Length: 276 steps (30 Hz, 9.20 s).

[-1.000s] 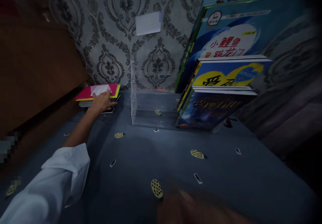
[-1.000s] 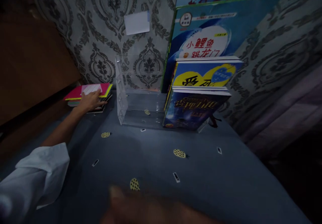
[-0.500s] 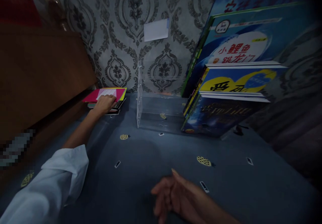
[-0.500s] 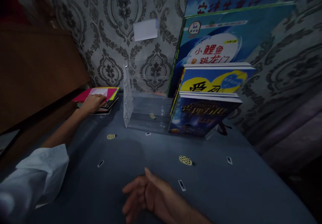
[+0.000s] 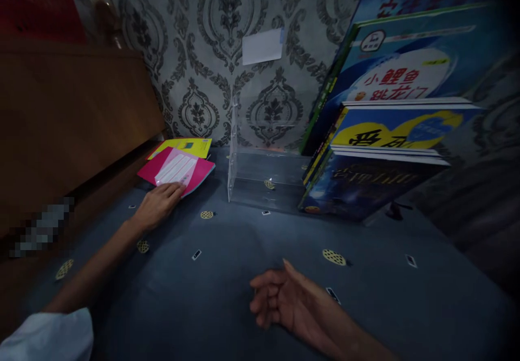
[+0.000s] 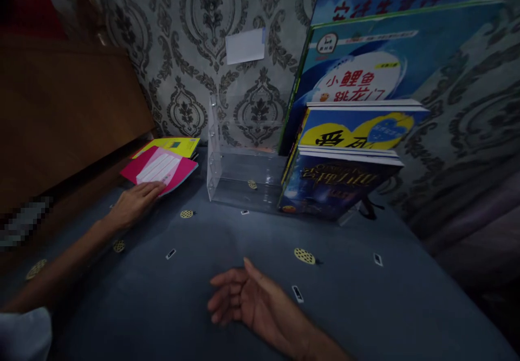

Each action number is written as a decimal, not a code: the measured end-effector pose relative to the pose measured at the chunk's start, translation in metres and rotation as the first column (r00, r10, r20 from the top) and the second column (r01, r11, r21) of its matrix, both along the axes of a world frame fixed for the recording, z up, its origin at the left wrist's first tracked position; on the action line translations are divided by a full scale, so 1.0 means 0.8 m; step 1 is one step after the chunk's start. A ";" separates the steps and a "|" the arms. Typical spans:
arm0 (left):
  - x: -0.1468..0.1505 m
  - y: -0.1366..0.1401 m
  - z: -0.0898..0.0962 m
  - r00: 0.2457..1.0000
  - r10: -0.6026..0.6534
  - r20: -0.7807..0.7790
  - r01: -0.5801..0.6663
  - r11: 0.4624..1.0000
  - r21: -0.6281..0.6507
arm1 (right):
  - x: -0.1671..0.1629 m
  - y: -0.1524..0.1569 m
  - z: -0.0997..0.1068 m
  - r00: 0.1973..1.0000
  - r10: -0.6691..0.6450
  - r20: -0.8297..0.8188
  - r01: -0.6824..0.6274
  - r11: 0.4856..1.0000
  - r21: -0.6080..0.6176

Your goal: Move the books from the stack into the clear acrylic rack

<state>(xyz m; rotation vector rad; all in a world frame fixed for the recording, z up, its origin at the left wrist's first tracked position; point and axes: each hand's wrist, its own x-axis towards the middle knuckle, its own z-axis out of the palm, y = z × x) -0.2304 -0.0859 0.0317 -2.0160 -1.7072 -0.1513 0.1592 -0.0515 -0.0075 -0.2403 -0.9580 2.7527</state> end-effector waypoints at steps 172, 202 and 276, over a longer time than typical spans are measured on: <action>0.278 0.043 -0.044 0.682 -0.569 0.460 0.724 0.616 -0.312 | 0.030 0.133 -0.030 0.744 -0.665 -0.068 -0.117 -0.230 0.966; 0.296 -0.042 -0.025 0.600 -0.611 0.516 0.799 0.437 -0.412 | 0.029 0.130 -0.029 0.750 -0.661 -0.030 -0.202 -0.272 0.941; 0.281 -0.180 -0.010 0.816 -0.357 0.455 0.404 0.915 -0.008 | -0.039 0.024 0.014 0.949 -0.269 0.163 -0.272 -0.438 0.857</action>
